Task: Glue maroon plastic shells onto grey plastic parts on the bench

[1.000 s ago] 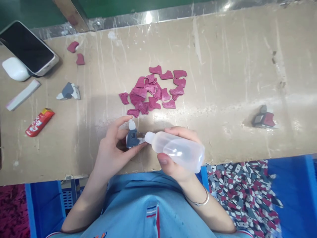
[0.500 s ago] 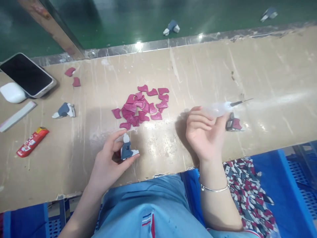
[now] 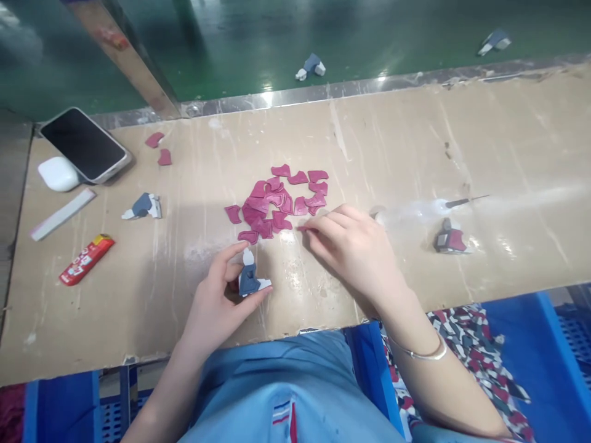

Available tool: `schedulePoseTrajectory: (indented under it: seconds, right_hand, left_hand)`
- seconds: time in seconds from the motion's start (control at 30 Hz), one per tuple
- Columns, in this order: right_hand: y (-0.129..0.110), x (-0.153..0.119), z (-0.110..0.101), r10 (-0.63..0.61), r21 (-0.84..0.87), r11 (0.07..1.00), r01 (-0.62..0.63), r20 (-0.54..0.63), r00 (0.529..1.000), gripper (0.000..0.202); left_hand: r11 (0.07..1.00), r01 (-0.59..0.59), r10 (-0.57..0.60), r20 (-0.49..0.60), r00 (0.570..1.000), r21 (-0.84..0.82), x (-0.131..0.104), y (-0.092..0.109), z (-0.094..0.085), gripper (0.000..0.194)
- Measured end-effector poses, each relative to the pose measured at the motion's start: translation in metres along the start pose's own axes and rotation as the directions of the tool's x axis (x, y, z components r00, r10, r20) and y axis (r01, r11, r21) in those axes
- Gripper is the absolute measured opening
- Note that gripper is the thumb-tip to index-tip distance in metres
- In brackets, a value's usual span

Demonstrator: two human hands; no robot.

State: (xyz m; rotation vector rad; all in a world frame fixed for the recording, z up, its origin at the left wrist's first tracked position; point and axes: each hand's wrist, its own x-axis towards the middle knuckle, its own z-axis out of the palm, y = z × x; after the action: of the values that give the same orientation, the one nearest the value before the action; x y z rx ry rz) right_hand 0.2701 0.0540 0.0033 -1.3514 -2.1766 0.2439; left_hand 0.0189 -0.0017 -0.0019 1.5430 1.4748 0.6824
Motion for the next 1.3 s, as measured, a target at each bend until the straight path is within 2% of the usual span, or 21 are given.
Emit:
schedulePoseTrajectory:
  seconds: [0.07,0.17,0.23,0.33,0.4,0.57,0.67,0.87,1.1,1.3]
  right_hand:
    - [-0.015,-0.004,0.0,-0.014,0.128,0.992,0.022,-0.059,0.998,0.01]
    - [-0.044,-0.011,0.006,0.001,0.306,0.952,0.011,-0.041,0.999,0.016]
    - [-0.06,-0.015,0.014,0.012,0.342,0.94,0.003,-0.041,0.999,0.017]
    - [-0.07,-0.022,0.024,0.01,0.336,0.941,0.042,-0.152,0.988,0.023]
    - [-0.071,-0.026,0.027,-0.012,0.327,0.942,0.075,-0.191,0.982,0.031]
    - [-0.07,-0.034,0.025,-0.094,0.306,0.943,0.128,-0.124,0.988,0.044]
    - [-0.072,-0.036,0.025,-0.129,0.293,0.942,0.164,-0.135,0.982,0.041]
    - [-0.075,-0.037,0.036,-0.122,0.34,0.921,0.188,-0.207,0.971,0.03]
    - [-0.072,-0.037,0.039,-0.152,0.387,0.894,0.227,-0.215,0.965,0.028]
    - [-0.069,-0.032,0.044,-0.134,0.459,0.863,0.21,-0.193,0.972,0.026]
  left_hand:
    - [1.0,0.022,-0.021,0.03,0.999,-0.003,0.001,0.004,-0.002,0.063]
    - [0.999,0.024,-0.023,0.037,0.999,-0.022,0.003,0.008,-0.004,0.062]
    - [0.999,0.028,-0.026,0.036,0.999,-0.042,0.003,0.008,-0.004,0.062]
    - [0.997,0.035,-0.033,0.035,0.999,-0.062,0.003,0.008,-0.004,0.061]
    - [0.998,0.038,-0.036,0.036,0.999,-0.055,0.003,0.008,-0.004,0.061]
    - [0.998,0.043,-0.042,0.02,0.999,-0.041,0.003,0.008,-0.005,0.06]
    - [0.998,0.04,-0.039,0.02,0.999,-0.049,0.003,0.009,-0.004,0.06]
    - [0.998,0.035,-0.034,0.014,0.999,-0.059,0.003,0.01,-0.004,0.057]
    - [0.998,-0.04,0.037,-0.049,0.998,-0.056,0.003,0.003,0.001,0.055]
    - [0.994,-0.007,0.003,-0.036,0.999,-0.112,0.001,0.002,-0.001,0.056]
